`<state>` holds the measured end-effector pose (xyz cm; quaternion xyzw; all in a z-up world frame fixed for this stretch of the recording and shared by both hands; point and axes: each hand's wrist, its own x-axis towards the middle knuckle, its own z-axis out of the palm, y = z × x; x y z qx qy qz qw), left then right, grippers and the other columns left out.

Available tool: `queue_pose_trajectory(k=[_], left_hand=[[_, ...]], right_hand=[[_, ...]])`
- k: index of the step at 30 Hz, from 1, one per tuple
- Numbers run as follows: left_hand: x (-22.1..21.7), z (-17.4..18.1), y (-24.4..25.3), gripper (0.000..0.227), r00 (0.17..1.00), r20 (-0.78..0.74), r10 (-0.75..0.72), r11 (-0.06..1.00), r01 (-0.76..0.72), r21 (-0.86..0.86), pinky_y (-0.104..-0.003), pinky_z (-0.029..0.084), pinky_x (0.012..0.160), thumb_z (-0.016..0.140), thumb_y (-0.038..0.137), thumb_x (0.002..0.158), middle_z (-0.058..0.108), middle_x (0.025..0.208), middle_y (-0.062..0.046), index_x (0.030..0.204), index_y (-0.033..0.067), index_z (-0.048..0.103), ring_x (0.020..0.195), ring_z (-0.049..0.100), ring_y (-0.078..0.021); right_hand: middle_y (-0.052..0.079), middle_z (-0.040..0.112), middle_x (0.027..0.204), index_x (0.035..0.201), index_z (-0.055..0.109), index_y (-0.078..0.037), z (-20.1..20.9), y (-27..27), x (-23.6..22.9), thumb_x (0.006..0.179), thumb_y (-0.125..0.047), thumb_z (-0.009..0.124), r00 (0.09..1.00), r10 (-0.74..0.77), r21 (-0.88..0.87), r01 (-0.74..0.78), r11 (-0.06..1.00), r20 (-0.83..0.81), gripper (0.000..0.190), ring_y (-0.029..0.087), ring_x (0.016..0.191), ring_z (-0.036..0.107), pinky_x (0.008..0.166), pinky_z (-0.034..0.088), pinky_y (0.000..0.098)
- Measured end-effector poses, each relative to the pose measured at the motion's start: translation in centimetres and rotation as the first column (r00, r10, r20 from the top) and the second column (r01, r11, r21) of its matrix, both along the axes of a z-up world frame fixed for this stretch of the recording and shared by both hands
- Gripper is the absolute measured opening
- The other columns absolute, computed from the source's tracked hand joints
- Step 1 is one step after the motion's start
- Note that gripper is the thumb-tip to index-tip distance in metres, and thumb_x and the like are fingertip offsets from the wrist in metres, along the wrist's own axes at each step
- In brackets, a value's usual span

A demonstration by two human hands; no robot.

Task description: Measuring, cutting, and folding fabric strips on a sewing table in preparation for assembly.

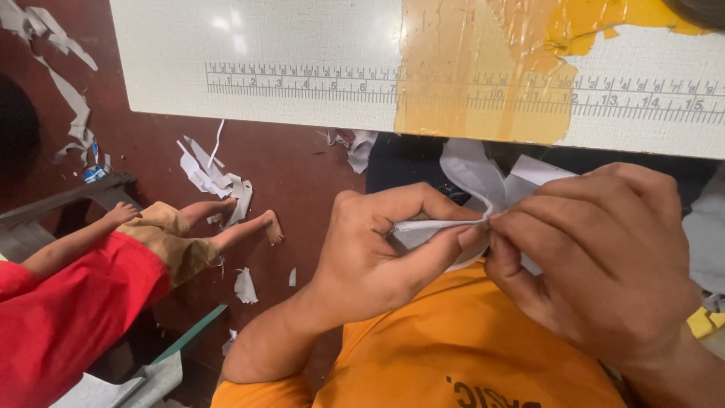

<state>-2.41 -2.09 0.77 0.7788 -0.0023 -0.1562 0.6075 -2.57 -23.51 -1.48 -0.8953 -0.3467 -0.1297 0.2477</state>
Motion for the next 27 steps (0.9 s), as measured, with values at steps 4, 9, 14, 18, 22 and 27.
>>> queue_pose_trajectory(k=[4, 9, 14, 18, 22, 27], left_hand=[[0.0, -0.6, 0.9, 0.008, 1.0, 0.011, -0.014, 0.991, 0.016, -0.135, -0.02, 0.047, 0.06, 0.072, 0.013, 0.093, 0.076, 0.086, -0.004, 0.094, 0.0047, 0.075, 0.072, 0.061, -0.0041], [0.2, -0.7, 1.1, 0.008, 1.0, -0.021, 0.008, 0.989, -0.011, -0.148, -0.02, 0.05, 0.065, 0.073, 0.012, 0.091, 0.079, 0.093, -0.008, 0.093, 0.004, 0.075, 0.078, 0.067, -0.0067], [0.0, -0.2, 0.2, 0.006, 1.0, -0.021, 0.012, 0.987, -0.015, -0.157, -0.018, 0.053, 0.067, 0.073, 0.009, 0.091, 0.079, 0.089, -0.006, 0.094, 0.0035, 0.076, 0.077, 0.067, -0.005], [0.0, -0.1, 0.1, 0.006, 1.0, -0.028, 0.012, 0.991, -0.015, -0.134, -0.017, 0.059, 0.07, 0.074, 0.008, 0.09, 0.08, 0.089, -0.008, 0.092, 0.0032, 0.076, 0.079, 0.069, -0.0043], [0.0, -0.6, 0.9, 0.008, 1.0, 0.005, 0.025, 0.99, -0.024, -0.136, -0.02, 0.049, 0.061, 0.074, 0.01, 0.091, 0.077, 0.085, -0.006, 0.093, 0.0024, 0.075, 0.072, 0.064, -0.0061], [0.1, -0.2, 0.0, 0.008, 0.999, -0.034, 0.012, 0.98, -0.018, -0.198, -0.018, 0.054, 0.067, 0.074, 0.009, 0.092, 0.079, 0.09, -0.009, 0.095, 0.0018, 0.076, 0.077, 0.068, -0.0064]], right_hand=[[0.007, 0.07, 0.097, 0.099, 0.069, -0.004, -0.7, -1.6, -0.4, 0.088, -0.002, 0.076, 0.931, 0.003, 0.243, 0.092, 0.966, -0.365, 0.013, 0.027, 0.089, 0.068, 0.092, 0.047, 0.0421], [0.006, 0.071, 0.101, 0.103, 0.068, -0.004, 0.3, -1.7, -0.2, 0.088, -0.004, 0.073, 0.873, 0.032, 0.281, 0.122, 0.952, -0.487, 0.016, 0.024, 0.095, 0.069, 0.099, 0.048, 0.0413], [0.004, 0.075, 0.101, 0.101, 0.074, -0.007, 0.7, 0.0, 0.0, 0.099, -0.01, 0.073, 0.99, -0.014, 0.087, 0.026, 0.996, -0.14, 0.004, 0.028, 0.09, 0.068, 0.089, 0.043, 0.0428], [0.003, 0.072, 0.096, 0.096, 0.07, -0.008, 0.0, -0.2, 0.2, 0.097, -0.006, 0.072, 0.994, -0.047, 0.062, 0.053, 0.997, -0.097, 0.003, 0.03, 0.089, 0.067, 0.09, 0.044, 0.0442], [0.003, 0.067, 0.079, 0.085, 0.063, -0.007, -0.5, -1.3, 0.6, 0.084, -0.004, 0.068, 0.901, 0.03, 0.205, 0.065, 0.977, -0.432, 0.006, 0.025, 0.074, 0.065, 0.081, 0.045, 0.041], [0.002, 0.074, 0.105, 0.106, 0.076, -0.01, 0.1, -0.2, -0.3, 0.097, -0.013, 0.081, 0.977, -0.043, 0.067, 0.059, 0.996, -0.208, 0.01, 0.025, 0.095, 0.068, 0.094, 0.043, 0.0422]])
